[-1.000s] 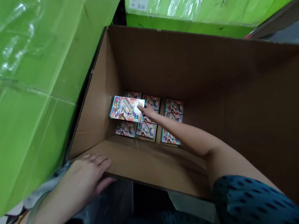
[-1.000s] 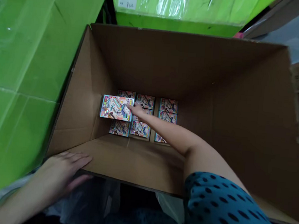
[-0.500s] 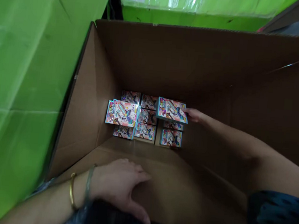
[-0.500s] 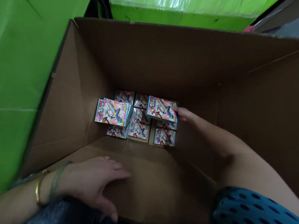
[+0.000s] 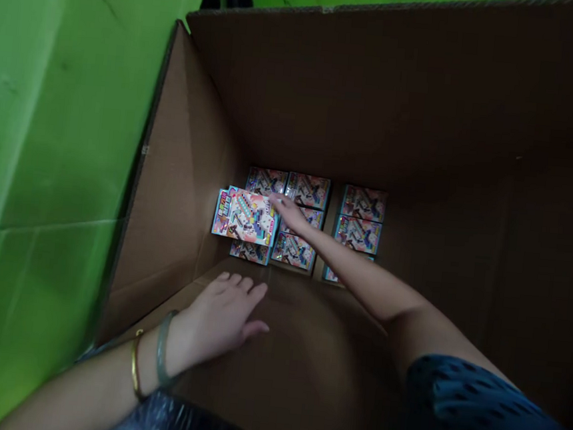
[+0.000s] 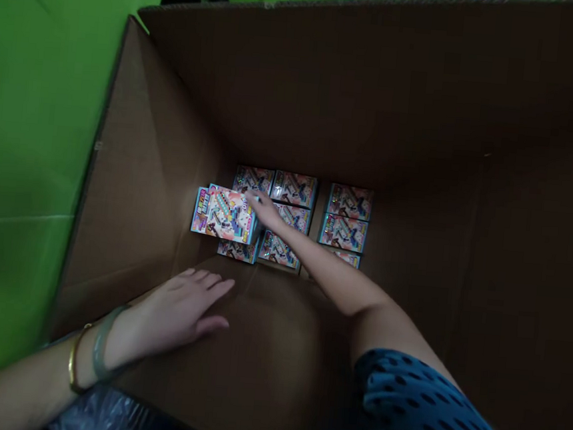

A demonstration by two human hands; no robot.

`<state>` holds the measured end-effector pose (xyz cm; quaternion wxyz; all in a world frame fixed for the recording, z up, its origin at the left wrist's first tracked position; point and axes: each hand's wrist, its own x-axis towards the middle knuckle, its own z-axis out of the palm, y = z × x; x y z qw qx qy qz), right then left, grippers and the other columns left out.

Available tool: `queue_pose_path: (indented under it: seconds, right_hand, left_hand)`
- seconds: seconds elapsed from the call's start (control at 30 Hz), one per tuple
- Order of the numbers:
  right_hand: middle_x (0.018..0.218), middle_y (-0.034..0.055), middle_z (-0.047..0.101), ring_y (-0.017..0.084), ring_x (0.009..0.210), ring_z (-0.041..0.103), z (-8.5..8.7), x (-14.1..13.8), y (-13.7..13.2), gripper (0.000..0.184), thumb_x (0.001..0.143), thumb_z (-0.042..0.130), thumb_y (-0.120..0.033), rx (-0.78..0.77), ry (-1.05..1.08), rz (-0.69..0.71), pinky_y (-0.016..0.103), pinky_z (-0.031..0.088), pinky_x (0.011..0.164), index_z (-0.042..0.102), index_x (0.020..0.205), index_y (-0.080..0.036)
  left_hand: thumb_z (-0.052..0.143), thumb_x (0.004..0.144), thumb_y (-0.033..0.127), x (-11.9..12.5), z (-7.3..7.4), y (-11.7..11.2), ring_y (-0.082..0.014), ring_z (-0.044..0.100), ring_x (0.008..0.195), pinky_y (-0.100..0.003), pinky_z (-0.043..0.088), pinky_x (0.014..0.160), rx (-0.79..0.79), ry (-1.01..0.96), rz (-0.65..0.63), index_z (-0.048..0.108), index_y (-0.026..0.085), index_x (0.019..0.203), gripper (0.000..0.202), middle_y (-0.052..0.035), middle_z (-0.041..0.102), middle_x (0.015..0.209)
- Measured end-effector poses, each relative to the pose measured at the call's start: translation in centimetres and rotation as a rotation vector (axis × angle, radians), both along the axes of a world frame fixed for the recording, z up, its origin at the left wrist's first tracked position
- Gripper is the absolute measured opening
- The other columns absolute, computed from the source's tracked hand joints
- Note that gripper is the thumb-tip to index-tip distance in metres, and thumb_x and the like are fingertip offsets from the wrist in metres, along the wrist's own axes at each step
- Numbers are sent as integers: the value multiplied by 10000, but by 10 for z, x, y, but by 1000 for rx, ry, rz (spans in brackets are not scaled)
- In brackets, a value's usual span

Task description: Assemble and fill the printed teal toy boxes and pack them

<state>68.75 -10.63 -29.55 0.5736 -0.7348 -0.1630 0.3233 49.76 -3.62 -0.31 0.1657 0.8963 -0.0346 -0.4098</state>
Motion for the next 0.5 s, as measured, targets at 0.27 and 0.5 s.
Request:
queue_pose_path:
  seconds: [0.27, 0.5]
  right_hand:
    - [1177, 86, 736, 336, 1171, 639, 24, -23, -3, 402, 829, 734, -499, -94, -219, -15, 520, 433, 1097, 702, 1133, -236]
    - [1042, -6, 740, 243, 1078, 648, 18, 18, -2, 420, 652, 896, -412, 81, 298, -39, 372, 488, 1023, 711, 982, -230]
  left_hand:
    - [556, 993, 512, -1, -3, 1, -327, 687, 1160, -479, 529, 1006, -2, 24, -78, 590, 158, 1396, 538, -165, 703, 1283]
    - [539, 992, 486, -10, -10, 4, -318, 694, 1164, -493, 513, 1039, -35, -43, -53, 610, 161, 1373, 506, -170, 714, 1279]
